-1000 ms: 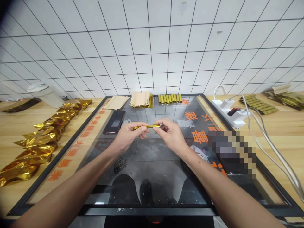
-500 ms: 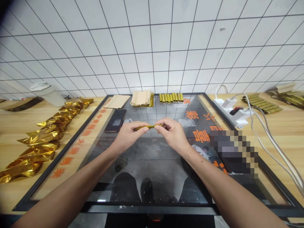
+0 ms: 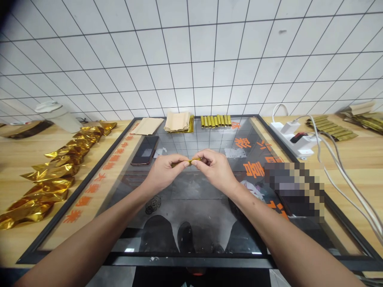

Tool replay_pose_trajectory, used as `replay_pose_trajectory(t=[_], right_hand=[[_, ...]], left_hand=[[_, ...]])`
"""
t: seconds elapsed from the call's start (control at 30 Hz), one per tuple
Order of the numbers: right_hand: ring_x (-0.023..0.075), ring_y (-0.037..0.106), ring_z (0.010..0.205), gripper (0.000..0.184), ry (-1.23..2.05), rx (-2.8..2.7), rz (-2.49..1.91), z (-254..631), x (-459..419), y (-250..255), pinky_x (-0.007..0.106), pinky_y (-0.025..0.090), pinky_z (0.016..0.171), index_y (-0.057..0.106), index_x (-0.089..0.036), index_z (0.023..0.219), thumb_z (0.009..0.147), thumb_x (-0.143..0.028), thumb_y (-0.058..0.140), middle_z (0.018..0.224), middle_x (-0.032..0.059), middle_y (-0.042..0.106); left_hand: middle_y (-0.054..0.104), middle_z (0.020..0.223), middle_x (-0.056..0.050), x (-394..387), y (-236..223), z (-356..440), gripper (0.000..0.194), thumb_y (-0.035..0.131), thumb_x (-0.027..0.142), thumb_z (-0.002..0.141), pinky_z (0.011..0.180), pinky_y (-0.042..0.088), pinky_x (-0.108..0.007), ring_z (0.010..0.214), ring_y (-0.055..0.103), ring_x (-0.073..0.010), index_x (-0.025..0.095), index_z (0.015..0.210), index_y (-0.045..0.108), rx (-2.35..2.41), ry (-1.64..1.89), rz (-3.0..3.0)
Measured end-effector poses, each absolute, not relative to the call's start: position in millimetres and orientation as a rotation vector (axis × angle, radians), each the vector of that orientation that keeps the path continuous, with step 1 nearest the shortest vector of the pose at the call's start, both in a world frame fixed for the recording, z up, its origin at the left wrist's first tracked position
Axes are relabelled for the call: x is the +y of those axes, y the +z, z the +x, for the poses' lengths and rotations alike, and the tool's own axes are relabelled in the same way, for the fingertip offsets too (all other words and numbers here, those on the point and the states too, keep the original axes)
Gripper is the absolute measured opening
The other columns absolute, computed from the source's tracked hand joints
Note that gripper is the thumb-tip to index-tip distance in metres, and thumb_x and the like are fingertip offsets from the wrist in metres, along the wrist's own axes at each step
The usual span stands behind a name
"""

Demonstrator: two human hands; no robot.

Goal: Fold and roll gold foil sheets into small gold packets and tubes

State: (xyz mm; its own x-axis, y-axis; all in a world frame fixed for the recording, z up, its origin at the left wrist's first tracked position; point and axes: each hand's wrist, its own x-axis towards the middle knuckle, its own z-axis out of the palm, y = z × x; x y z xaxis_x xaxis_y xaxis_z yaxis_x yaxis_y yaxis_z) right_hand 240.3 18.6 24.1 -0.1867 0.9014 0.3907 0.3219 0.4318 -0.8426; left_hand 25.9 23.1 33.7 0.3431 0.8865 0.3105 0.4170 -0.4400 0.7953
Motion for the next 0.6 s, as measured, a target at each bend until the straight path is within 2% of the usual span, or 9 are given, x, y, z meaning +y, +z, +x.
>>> replay_pose_trajectory(t=[0.2, 0.33, 0.6], right_hand=[[0.0161, 0.065, 0.068, 0.032, 1.061, -1.489, -1.012, 238.5, 23.2, 21.8, 0.03, 0.052, 0.065, 0.076, -0.02, 0.097, 0.083, -0.046, 0.086, 0.076, 0.0008, 0.072], [0.0163, 0.067, 0.069, 0.032, 1.094, -1.465, -1.004, 239.4, 24.0, 22.8, 0.03, 0.053, 0.066, 0.076, -0.019, 0.092, 0.082, -0.048, 0.087, 0.075, 0.0018, 0.073], [0.0153, 0.062, 0.065, 0.031, 1.072, -1.51, -1.035, 241.2, 23.2, 26.5, 0.029, 0.05, 0.061, 0.075, -0.019, 0.085, 0.084, -0.049, 0.084, 0.071, 0.0014, 0.069]], left_hand=[[0.078, 0.082, -0.005, 26.0, 29.0, 29.4, 0.024, 0.07, 0.038, 0.093, 0.068, 0.049, -0.027, 0.075, 0.07, -0.0188, 0.017, 0.086, 0.08, 1.106, 1.045, 1.738], [0.079, 0.083, -0.006, 25.4, 29.3, 30.9, 0.025, 0.071, 0.04, 0.092, 0.07, 0.05, -0.028, 0.076, 0.071, -0.0192, 0.016, 0.088, 0.08, 1.086, 1.029, 1.686], [0.077, 0.078, -0.005, 24.9, 30.4, 32.0, 0.025, 0.071, 0.039, 0.091, 0.068, 0.048, -0.027, 0.073, 0.067, -0.0172, 0.016, 0.084, 0.079, 1.082, 0.992, 1.662]])
